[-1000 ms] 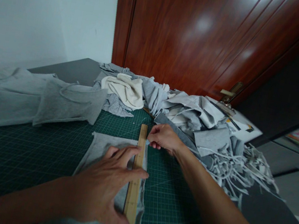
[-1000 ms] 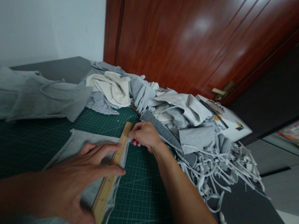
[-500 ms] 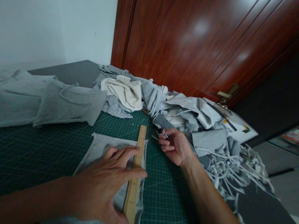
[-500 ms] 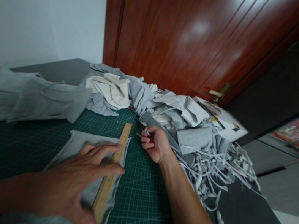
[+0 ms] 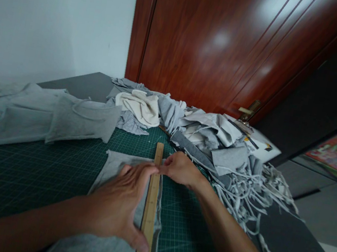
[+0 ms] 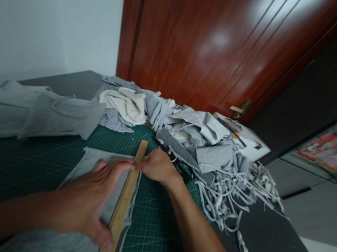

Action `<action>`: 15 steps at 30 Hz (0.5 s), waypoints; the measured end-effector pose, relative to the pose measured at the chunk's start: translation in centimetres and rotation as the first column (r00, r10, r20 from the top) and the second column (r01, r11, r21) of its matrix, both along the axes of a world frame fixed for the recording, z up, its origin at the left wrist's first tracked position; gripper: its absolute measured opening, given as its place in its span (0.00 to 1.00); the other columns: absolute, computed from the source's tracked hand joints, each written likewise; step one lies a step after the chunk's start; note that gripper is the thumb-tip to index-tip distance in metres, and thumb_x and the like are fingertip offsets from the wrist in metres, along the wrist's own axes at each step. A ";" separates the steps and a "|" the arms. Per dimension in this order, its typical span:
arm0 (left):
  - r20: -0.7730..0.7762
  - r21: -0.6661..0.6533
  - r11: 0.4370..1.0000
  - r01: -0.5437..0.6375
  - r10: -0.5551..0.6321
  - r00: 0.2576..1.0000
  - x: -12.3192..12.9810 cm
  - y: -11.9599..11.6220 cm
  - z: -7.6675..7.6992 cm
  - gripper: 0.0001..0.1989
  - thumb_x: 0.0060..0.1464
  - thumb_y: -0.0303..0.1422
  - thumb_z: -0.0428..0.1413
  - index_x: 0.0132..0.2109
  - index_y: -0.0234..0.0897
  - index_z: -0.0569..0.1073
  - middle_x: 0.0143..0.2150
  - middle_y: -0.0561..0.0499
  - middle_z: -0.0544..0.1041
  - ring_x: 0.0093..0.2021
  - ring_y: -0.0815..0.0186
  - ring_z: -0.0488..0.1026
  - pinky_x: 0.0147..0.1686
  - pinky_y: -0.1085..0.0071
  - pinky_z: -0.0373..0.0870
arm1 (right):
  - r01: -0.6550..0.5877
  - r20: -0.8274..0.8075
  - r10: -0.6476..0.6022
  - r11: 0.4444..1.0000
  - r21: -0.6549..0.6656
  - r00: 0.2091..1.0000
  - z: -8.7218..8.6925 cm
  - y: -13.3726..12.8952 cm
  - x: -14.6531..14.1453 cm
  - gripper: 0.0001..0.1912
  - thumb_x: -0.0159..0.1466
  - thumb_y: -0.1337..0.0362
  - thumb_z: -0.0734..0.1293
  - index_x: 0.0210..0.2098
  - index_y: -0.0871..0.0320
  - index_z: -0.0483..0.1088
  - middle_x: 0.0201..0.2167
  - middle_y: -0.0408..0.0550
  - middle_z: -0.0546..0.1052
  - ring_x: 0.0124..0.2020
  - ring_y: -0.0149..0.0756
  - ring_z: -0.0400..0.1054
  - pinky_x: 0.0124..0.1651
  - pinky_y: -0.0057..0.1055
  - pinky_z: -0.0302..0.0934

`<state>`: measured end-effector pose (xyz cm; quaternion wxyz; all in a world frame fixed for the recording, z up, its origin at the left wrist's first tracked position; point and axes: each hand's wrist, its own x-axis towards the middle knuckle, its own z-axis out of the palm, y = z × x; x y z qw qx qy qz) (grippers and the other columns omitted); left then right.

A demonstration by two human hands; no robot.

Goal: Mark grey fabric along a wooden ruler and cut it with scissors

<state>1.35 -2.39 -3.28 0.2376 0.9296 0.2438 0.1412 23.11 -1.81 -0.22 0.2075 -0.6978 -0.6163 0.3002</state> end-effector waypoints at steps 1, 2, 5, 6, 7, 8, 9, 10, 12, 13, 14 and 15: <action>0.020 0.006 1.000 -0.014 0.014 1.000 0.0 0.0 -0.2 0.67 0.30 0.62 0.73 0.71 0.37 0.55 0.72 0.28 0.65 0.70 0.28 0.65 0.68 0.37 0.62 | -0.009 0.027 0.009 1.000 -0.014 1.000 0.2 0.0 -0.2 0.19 0.54 0.61 0.80 0.16 0.57 0.70 0.14 0.35 0.59 0.20 0.28 0.52 0.24 0.33 0.40; 0.036 0.012 1.000 -0.018 0.017 0.999 0.1 0.0 -0.4 0.68 0.30 0.63 0.73 0.71 0.38 0.54 0.72 0.28 0.65 0.70 0.27 0.65 0.68 0.37 0.62 | -0.011 0.051 0.012 1.000 -0.025 0.999 0.3 0.0 -0.3 0.20 0.53 0.62 0.81 0.15 0.57 0.70 0.14 0.36 0.60 0.21 0.29 0.54 0.24 0.33 0.41; 0.085 0.030 1.000 -0.005 0.003 0.996 0.0 0.0 -0.7 0.66 0.32 0.64 0.72 0.71 0.40 0.53 0.72 0.31 0.65 0.70 0.28 0.65 0.68 0.36 0.61 | 0.023 0.095 -0.019 0.999 -0.046 0.995 0.3 0.2 -0.9 0.22 0.53 0.62 0.83 0.15 0.56 0.69 0.15 0.37 0.63 0.23 0.32 0.60 0.25 0.32 0.46; 0.096 0.029 1.000 0.005 -0.008 0.995 -0.1 0.0 -0.7 0.66 0.33 0.63 0.73 0.71 0.40 0.53 0.72 0.31 0.65 0.70 0.29 0.65 0.68 0.36 0.61 | 0.041 0.095 -0.036 0.998 -0.054 0.995 0.1 0.2 -1.0 0.21 0.55 0.61 0.83 0.17 0.57 0.70 0.16 0.38 0.65 0.24 0.33 0.63 0.25 0.31 0.49; 0.101 0.020 1.000 0.016 -0.018 0.995 -0.2 0.0 -0.6 0.66 0.34 0.63 0.73 0.71 0.40 0.52 0.72 0.31 0.64 0.71 0.30 0.64 0.69 0.36 0.60 | 0.058 0.088 -0.052 0.996 -0.064 0.995 0.0 0.2 -1.2 0.19 0.58 0.60 0.82 0.21 0.59 0.73 0.19 0.39 0.69 0.25 0.33 0.65 0.25 0.30 0.53; 0.101 0.003 1.000 0.024 -0.024 0.995 -0.3 0.1 -0.5 0.67 0.34 0.62 0.74 0.72 0.40 0.51 0.72 0.30 0.64 0.71 0.31 0.64 0.69 0.36 0.60 | 0.073 0.075 -0.067 0.994 -0.078 0.995 -0.2 0.2 -1.4 0.16 0.63 0.58 0.80 0.27 0.60 0.76 0.23 0.41 0.74 0.27 0.34 0.69 0.27 0.29 0.59; 0.099 -0.026 0.999 0.028 -0.026 0.995 -0.5 0.2 -0.4 0.68 0.35 0.62 0.74 0.73 0.40 0.49 0.72 0.29 0.64 0.72 0.31 0.63 0.69 0.37 0.61 | 0.086 0.057 -0.081 0.992 -0.092 0.995 -0.3 0.1 -1.6 0.14 0.67 0.57 0.78 0.34 0.61 0.78 0.30 0.43 0.78 0.30 0.35 0.72 0.30 0.29 0.66; 0.098 -0.062 0.998 0.032 -0.026 0.995 -0.7 0.4 -0.2 0.68 0.37 0.62 0.74 0.73 0.40 0.47 0.72 0.29 0.64 0.72 0.33 0.63 0.69 0.37 0.62 | 0.096 0.036 -0.093 0.990 -0.107 0.995 -0.4 0.0 -1.8 0.13 0.71 0.57 0.75 0.41 0.62 0.78 0.37 0.46 0.81 0.34 0.36 0.75 0.35 0.32 0.71; 0.123 -0.140 0.990 0.024 -0.007 0.992 -1.0 0.6 -0.1 0.62 0.47 0.61 0.70 0.74 0.41 0.45 0.73 0.30 0.65 0.72 0.36 0.65 0.68 0.39 0.65 | 0.111 -0.014 -0.114 0.984 -0.139 0.993 -0.4 -0.3 -2.0 0.14 0.75 0.57 0.72 0.53 0.60 0.77 0.49 0.50 0.81 0.42 0.41 0.79 0.43 0.39 0.77; 0.148 -0.168 0.986 0.004 0.021 0.989 -1.0 0.7 -0.1 0.56 0.53 0.59 0.67 0.74 0.42 0.45 0.72 0.31 0.66 0.72 0.38 0.66 0.68 0.40 0.66 | 0.118 -0.042 -0.126 0.981 -0.155 0.991 -0.3 -0.5 -1.8 0.15 0.75 0.57 0.72 0.56 0.59 0.76 0.53 0.52 0.80 0.46 0.43 0.79 0.47 0.42 0.78; 0.173 -0.183 0.983 -0.024 0.056 0.983 -1.0 0.8 -0.1 0.48 0.59 0.56 0.63 0.73 0.42 0.48 0.72 0.33 0.67 0.72 0.41 0.67 0.68 0.42 0.67 | 0.126 -0.072 -0.139 0.978 -0.168 0.988 -0.1 -0.7 -1.5 0.16 0.75 0.58 0.72 0.58 0.59 0.75 0.55 0.53 0.80 0.48 0.45 0.79 0.49 0.45 0.78; 0.190 -0.178 0.982 -0.054 0.088 0.978 -1.0 0.7 -0.2 0.40 0.62 0.52 0.60 0.71 0.42 0.52 0.72 0.34 0.68 0.72 0.43 0.68 0.69 0.44 0.67 | 0.134 -0.103 -0.154 0.975 -0.179 0.983 0.2 -1.0 -1.0 0.17 0.75 0.58 0.72 0.59 0.59 0.75 0.57 0.54 0.79 0.50 0.46 0.79 0.51 0.46 0.77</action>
